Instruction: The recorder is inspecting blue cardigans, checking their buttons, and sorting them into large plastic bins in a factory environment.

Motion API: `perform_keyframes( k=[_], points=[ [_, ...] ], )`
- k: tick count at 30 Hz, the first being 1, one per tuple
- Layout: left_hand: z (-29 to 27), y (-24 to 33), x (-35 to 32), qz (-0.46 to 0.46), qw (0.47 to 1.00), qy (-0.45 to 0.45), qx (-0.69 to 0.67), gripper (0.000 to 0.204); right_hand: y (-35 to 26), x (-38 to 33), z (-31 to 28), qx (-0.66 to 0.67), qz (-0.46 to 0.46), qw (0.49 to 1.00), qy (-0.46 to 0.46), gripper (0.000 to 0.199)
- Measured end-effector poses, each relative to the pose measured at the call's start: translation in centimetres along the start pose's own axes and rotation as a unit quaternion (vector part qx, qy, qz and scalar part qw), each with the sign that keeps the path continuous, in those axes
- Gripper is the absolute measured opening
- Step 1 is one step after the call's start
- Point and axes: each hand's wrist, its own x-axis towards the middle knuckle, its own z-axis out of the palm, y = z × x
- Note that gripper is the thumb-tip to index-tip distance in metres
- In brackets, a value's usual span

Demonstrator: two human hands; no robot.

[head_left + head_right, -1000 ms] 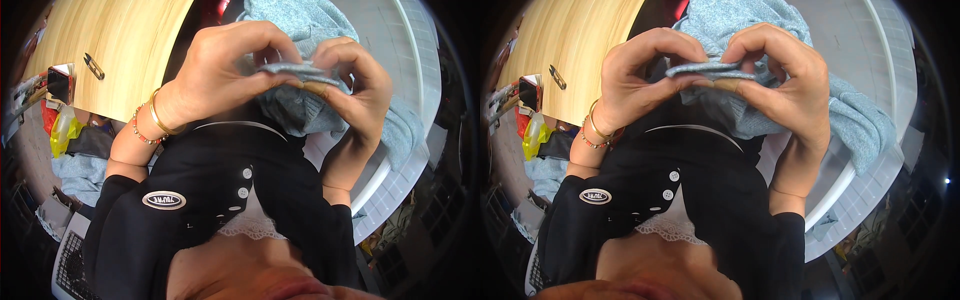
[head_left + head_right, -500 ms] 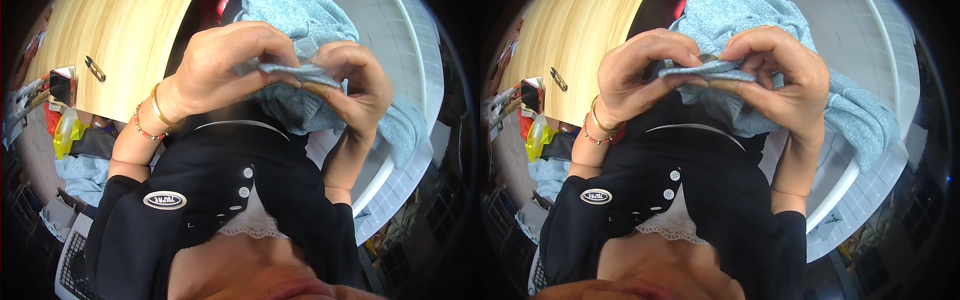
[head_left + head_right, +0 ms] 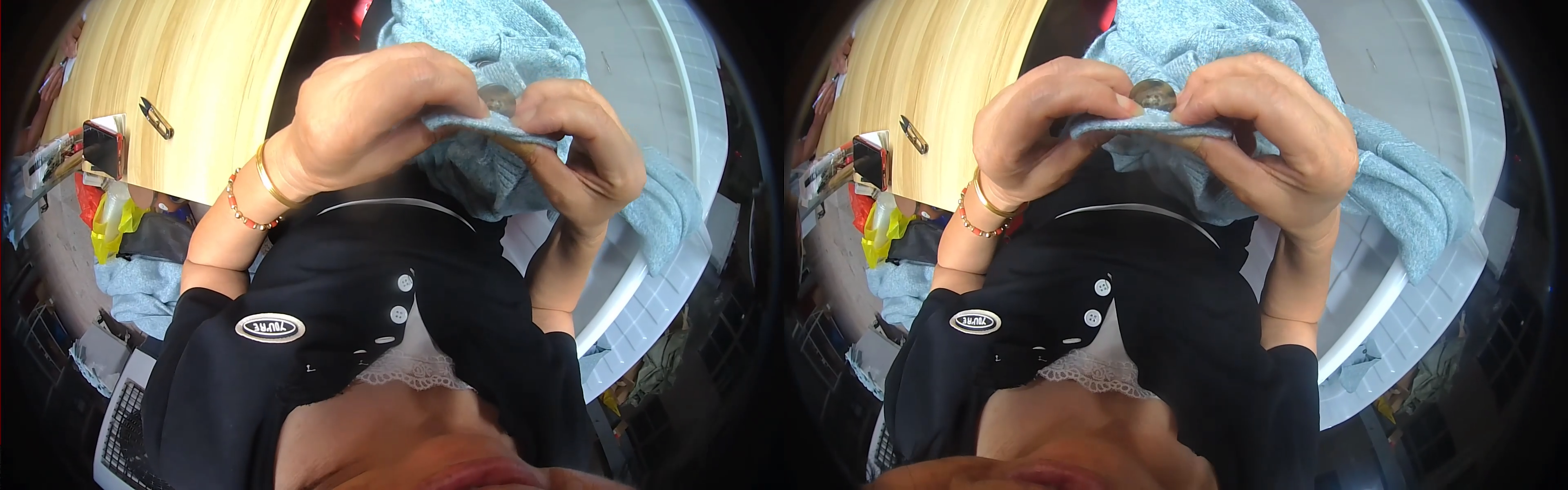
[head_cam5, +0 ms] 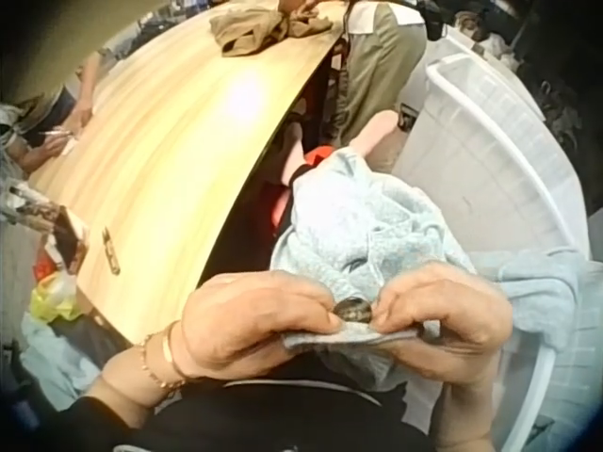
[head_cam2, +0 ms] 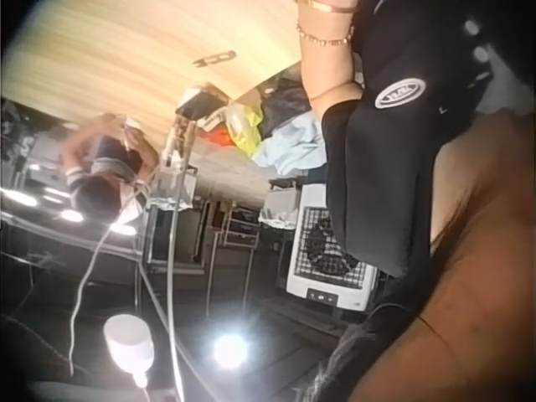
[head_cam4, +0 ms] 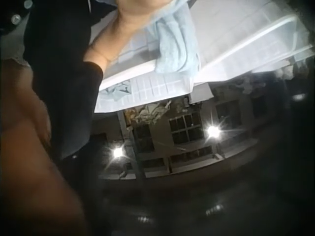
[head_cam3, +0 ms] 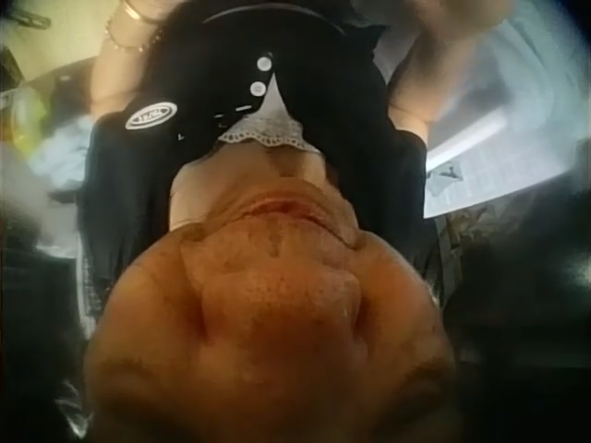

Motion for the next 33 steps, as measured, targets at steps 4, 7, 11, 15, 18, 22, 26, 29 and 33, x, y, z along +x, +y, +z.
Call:
perform_keyframes(
  k=[4, 7, 11, 15, 18, 22, 26, 29, 33],
  points=[
    [0.2, 0.4, 0.1, 0.019, 0.998, -0.002, 0.057, 0.037, -1.1, -0.3, -0.1, -0.024, 0.039, 0.999, 0.016, 0.022],
    [0.6, 0.3, 0.2, 0.040, 0.997, 0.006, 0.069, 0.038, -1.4, -0.4, -0.3, -0.046, 0.016, 0.999, 0.011, 0.021],
    [-0.7, -0.2, 2.0, -0.083, 0.986, -0.078, -0.124, 0.024, -2.7, -1.2, -0.9, 0.052, 0.058, 0.996, -0.038, 0.020],
    [-0.2, -4.3, 6.0, -0.058, 0.996, -0.069, -0.007, 0.039, -5.1, -2.1, -1.5, 0.117, 0.102, 0.981, -0.118, 0.014],
    [3.1, -8.5, 7.8, 0.031, 0.963, -0.190, 0.191, 0.071, -6.5, -2.6, -2.2, 0.123, 0.089, 0.984, -0.089, 0.014],
    [3.8, -12.8, 10.4, -0.112, 0.920, -0.334, 0.172, 0.038, -8.1, -4.7, -4.6, 0.217, -0.039, 0.974, 0.045, 0.005],
    [-2.9, -16.2, 12.7, -0.014, 0.970, -0.048, -0.239, 0.021, -10.7, -4.7, -10.6, 0.333, -0.122, 0.918, -0.179, 0.004],
    [-8.8, -15.1, 14.4, -0.248, 0.956, 0.150, -0.041, 0.022, -12.6, -6.3, -11.6, 0.356, -0.121, 0.914, -0.152, 0.007],
    [-19.6, -23.2, 12.5, -0.255, 0.880, 0.201, -0.346, 0.034, -9.7, -3.6, -11.1, 0.270, 0.129, 0.893, -0.336, 0.028]
  ],
)
